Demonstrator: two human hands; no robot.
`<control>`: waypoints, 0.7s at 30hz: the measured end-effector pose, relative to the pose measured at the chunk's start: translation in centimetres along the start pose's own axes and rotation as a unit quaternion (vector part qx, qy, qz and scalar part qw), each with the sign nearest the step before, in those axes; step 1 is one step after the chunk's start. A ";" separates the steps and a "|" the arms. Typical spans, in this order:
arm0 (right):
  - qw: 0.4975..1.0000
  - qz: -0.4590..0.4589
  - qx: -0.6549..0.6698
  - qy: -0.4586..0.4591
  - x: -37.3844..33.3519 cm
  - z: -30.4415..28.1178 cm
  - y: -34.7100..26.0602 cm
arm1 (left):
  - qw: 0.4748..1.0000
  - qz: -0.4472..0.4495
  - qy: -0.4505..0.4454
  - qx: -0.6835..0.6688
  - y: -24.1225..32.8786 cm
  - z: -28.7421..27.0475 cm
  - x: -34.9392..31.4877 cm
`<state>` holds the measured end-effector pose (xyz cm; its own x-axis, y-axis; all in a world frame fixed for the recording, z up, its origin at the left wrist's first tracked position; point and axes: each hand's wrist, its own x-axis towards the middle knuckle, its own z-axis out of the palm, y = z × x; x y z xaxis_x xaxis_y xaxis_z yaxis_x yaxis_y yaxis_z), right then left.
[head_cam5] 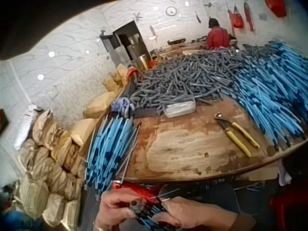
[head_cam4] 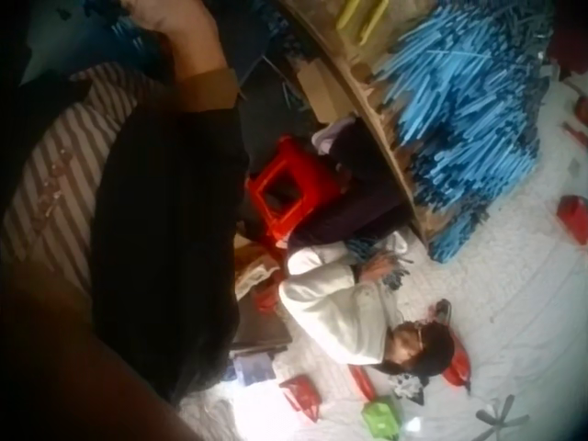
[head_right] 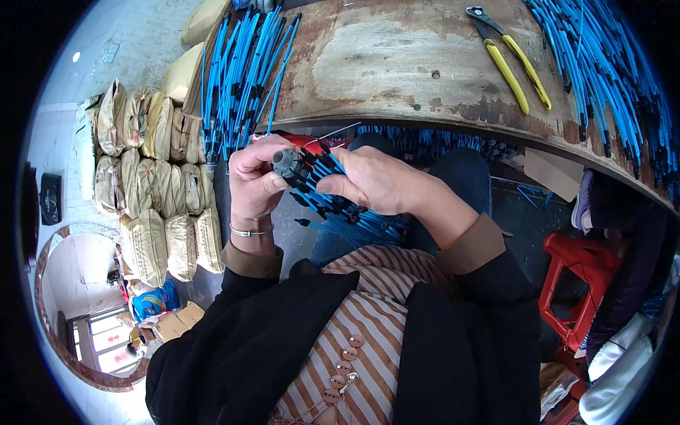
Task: The person inserts blue electrical wire bundles into black connector blocks by hand.
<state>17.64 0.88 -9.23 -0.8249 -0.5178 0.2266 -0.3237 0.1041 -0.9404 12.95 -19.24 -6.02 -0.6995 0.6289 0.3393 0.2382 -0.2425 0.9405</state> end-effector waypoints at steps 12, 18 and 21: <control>0.994 0.022 0.070 0.082 -1.9 0.4 1.9 | 0.991 -0.124 -0.017 -0.048 -0.4 1.2 2.4; 0.979 0.020 0.137 0.152 -3.3 0.3 0.9 | 0.986 -0.112 0.004 -0.120 -2.4 3.2 3.4; 0.966 0.038 0.152 0.205 -3.7 0.2 0.5 | 0.978 -0.138 0.068 -0.142 -3.1 4.7 3.8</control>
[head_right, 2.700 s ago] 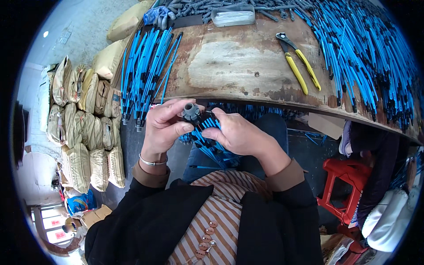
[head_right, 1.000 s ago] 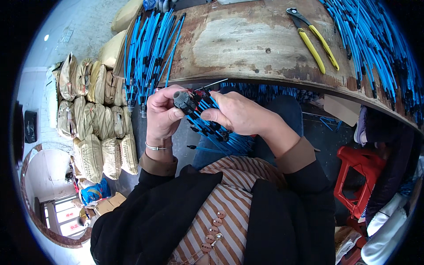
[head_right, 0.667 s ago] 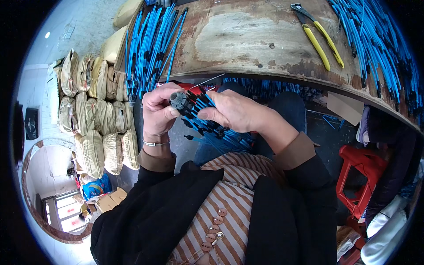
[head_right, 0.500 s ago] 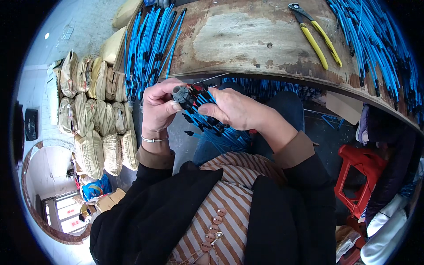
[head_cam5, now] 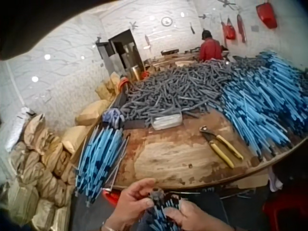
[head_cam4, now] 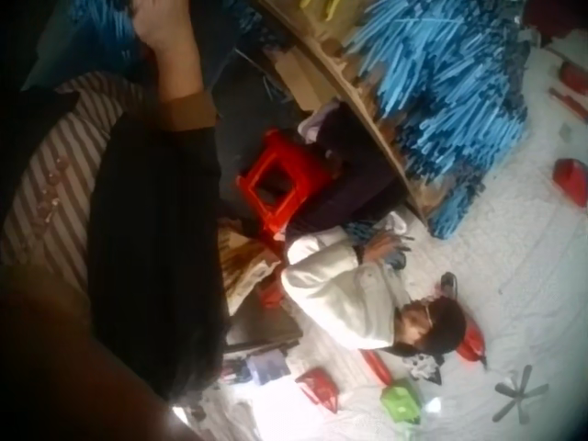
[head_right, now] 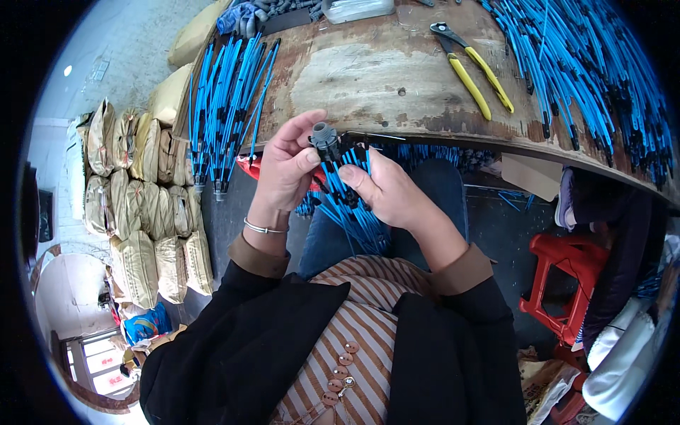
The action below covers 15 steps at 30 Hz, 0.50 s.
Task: The person inserts blue electrical wire bundles into black connector blocks by hand.
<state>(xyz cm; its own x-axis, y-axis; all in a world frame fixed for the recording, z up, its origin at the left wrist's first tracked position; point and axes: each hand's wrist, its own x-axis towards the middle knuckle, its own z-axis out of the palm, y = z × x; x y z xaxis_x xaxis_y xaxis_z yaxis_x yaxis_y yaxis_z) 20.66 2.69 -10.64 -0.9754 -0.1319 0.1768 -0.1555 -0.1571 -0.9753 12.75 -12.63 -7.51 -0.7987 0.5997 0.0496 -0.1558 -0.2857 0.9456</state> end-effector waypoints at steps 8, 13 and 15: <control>0.972 0.119 -0.106 0.171 0.4 0.9 -1.5 | 0.984 0.092 0.148 0.025 -1.2 4.3 -0.3; 0.947 0.045 -0.224 0.225 1.3 2.7 -0.6 | 0.934 0.127 0.191 0.272 -0.3 4.5 -0.6; 0.939 0.030 -0.250 0.235 1.4 3.2 -0.5 | 0.921 0.113 0.212 0.306 0.1 4.2 -0.8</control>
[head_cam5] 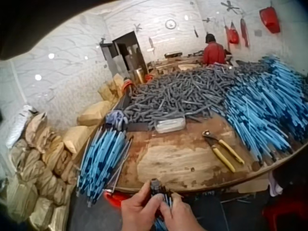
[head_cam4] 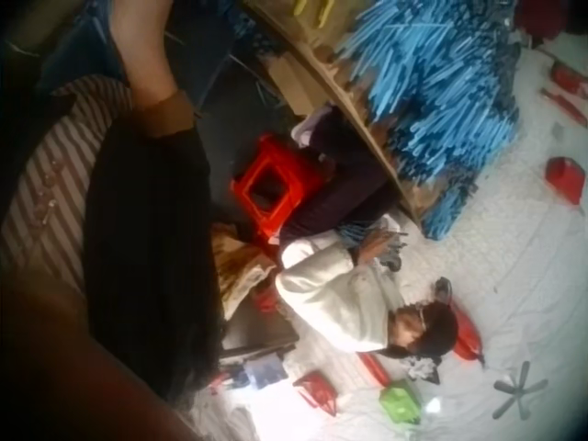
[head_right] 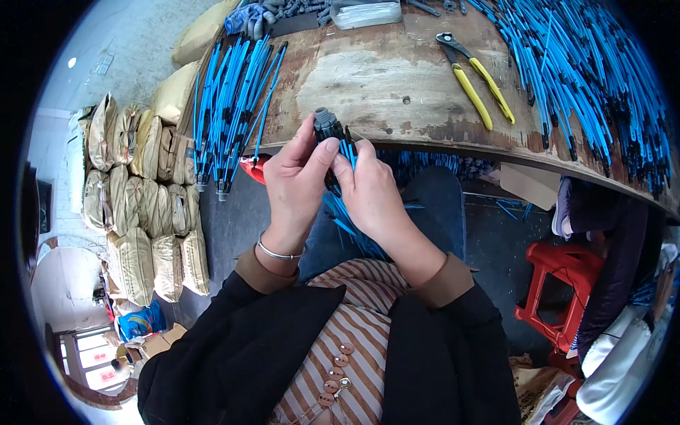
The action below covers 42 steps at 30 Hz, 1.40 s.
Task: The person inserts blue electrical wire bundles into black connector blocks by hand.
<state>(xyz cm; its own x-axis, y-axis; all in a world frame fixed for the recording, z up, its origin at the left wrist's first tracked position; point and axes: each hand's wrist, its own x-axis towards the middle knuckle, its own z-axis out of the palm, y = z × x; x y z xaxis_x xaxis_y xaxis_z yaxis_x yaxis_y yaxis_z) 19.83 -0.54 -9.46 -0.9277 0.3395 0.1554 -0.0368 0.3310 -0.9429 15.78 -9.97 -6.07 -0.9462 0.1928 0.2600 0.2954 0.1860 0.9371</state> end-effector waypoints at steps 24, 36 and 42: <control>0.993 0.030 0.111 -0.006 1.1 0.7 1.2 | 1.000 -0.014 -0.020 0.009 -1.7 -1.0 2.4; 0.941 0.122 0.295 -0.110 1.5 -1.6 0.9 | 0.882 -0.265 -0.249 -0.299 0.1 -0.8 6.5; 0.958 0.135 0.247 -0.062 1.5 -0.4 1.3 | 0.916 -0.220 -0.258 -0.216 -0.5 -0.9 7.4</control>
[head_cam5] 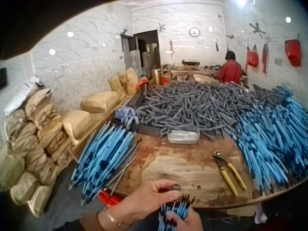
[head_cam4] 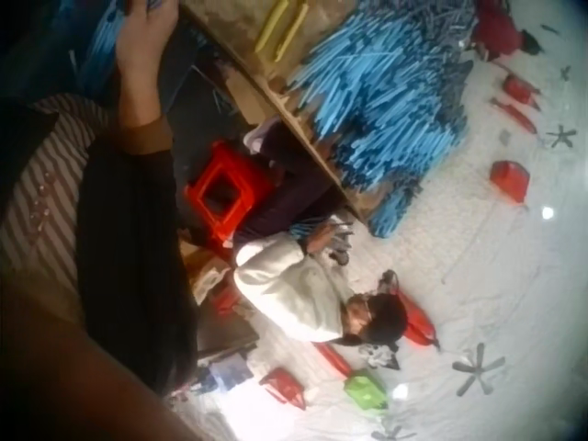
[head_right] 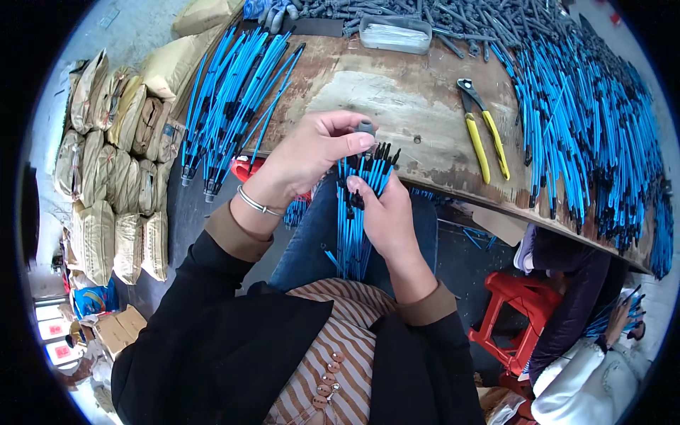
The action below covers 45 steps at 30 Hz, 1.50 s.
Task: The person inserts blue electrical wire bundles into black connector blocks by hand.
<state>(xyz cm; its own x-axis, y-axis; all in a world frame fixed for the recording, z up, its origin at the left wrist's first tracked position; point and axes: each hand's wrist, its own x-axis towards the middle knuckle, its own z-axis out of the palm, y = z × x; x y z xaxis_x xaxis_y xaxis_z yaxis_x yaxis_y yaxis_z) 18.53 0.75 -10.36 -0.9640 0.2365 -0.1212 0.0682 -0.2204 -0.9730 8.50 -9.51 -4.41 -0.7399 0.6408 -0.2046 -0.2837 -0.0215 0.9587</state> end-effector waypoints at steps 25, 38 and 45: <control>0.999 0.008 0.048 -0.008 -0.5 -2.1 -0.5 | 0.964 0.203 0.103 0.139 8.4 -0.5 2.4; 0.999 -0.036 0.007 -0.022 -2.1 -1.2 -0.5 | 0.995 0.015 -0.097 -0.024 0.0 -1.7 -2.5; 0.998 -0.054 -0.027 0.004 -2.4 -1.4 -0.3 | 0.995 0.047 0.036 -0.086 -3.1 0.7 -4.8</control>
<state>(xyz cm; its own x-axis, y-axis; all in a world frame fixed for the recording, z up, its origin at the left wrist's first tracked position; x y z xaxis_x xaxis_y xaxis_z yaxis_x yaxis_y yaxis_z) 21.15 1.57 -10.02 -0.9643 0.2642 -0.0173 -0.0214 -0.1431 -0.9895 13.36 -11.98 -6.22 -0.8081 0.5734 -0.1345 -0.3065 -0.2143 0.9274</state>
